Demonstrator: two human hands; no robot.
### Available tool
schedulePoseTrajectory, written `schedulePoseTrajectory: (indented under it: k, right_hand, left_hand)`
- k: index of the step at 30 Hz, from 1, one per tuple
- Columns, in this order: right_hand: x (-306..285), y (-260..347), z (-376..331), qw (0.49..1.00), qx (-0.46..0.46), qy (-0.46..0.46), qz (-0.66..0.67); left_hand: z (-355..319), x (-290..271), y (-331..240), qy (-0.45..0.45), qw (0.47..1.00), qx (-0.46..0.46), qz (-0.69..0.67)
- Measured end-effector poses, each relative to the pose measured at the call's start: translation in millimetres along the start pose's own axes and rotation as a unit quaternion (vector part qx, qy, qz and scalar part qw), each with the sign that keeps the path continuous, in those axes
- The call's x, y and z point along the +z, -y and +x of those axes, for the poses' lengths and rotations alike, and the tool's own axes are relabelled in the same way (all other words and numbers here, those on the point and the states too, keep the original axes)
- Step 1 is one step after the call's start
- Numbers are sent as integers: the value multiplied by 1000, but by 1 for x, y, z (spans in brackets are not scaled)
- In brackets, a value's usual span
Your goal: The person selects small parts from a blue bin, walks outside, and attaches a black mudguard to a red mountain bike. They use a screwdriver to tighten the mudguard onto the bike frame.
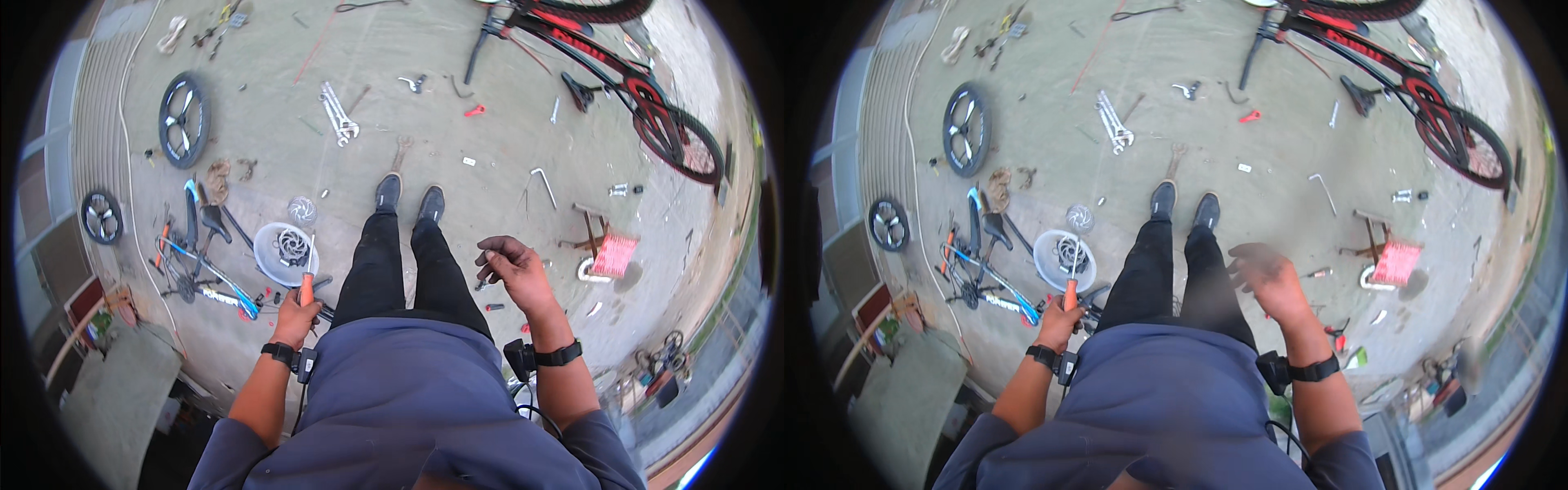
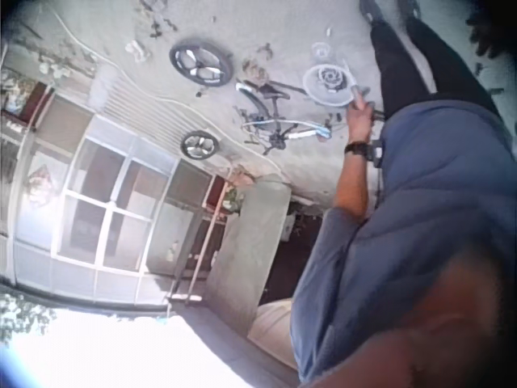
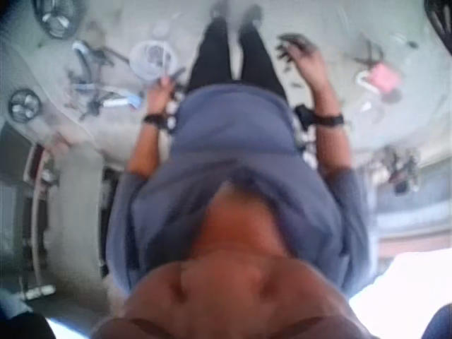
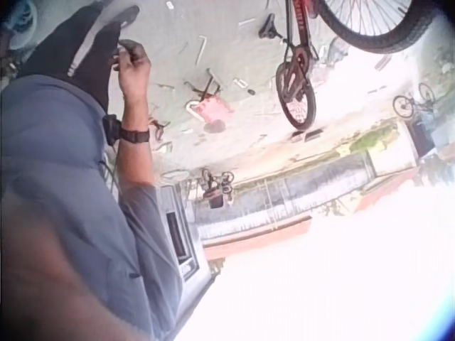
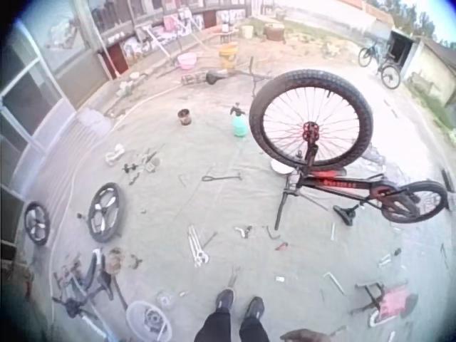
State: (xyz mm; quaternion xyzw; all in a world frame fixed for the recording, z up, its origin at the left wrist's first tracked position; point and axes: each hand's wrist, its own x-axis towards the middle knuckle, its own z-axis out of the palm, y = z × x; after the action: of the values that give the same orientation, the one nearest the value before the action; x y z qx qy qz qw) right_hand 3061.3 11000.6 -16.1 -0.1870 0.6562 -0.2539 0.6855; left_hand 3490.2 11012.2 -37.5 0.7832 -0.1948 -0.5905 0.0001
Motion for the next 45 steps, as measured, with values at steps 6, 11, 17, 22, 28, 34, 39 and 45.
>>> schedulePoseTrajectory:
  k: [6, 11, 17, 22, 28, 34, 39, 45]
  right_hand:
    - [-11, -38, -19, 997, 0, -56, 61]
    - [-10, -62, -32, 991, 7, -88, 104]
    - [-11, -80, -42, 981, 14, -105, 165]
    - [-6, -87, -48, 977, 1, -120, 174]
    - [1, -96, -51, 975, -3, -125, 183]
    - [11, -92, -56, 961, 25, -114, 249]
    - [23, -92, -62, 964, 28, -111, 240]
    - [36, -92, -68, 964, 28, -121, 234]
  left_hand:
    - [18, 12, -35, 55, 988, 16, 141]
    - [22, 26, -65, 82, 980, 5, 182]
    - [26, 32, -86, 94, 969, 3, 226]
    - [27, 31, -95, 94, 965, 15, 243]
    - [25, 33, -102, 89, 960, 26, 265]
    - [24, 29, -108, 87, 955, 35, 282]
    - [25, 21, -109, 84, 950, 42, 297]
    - [35, 8, -107, 90, 946, 56, 305]
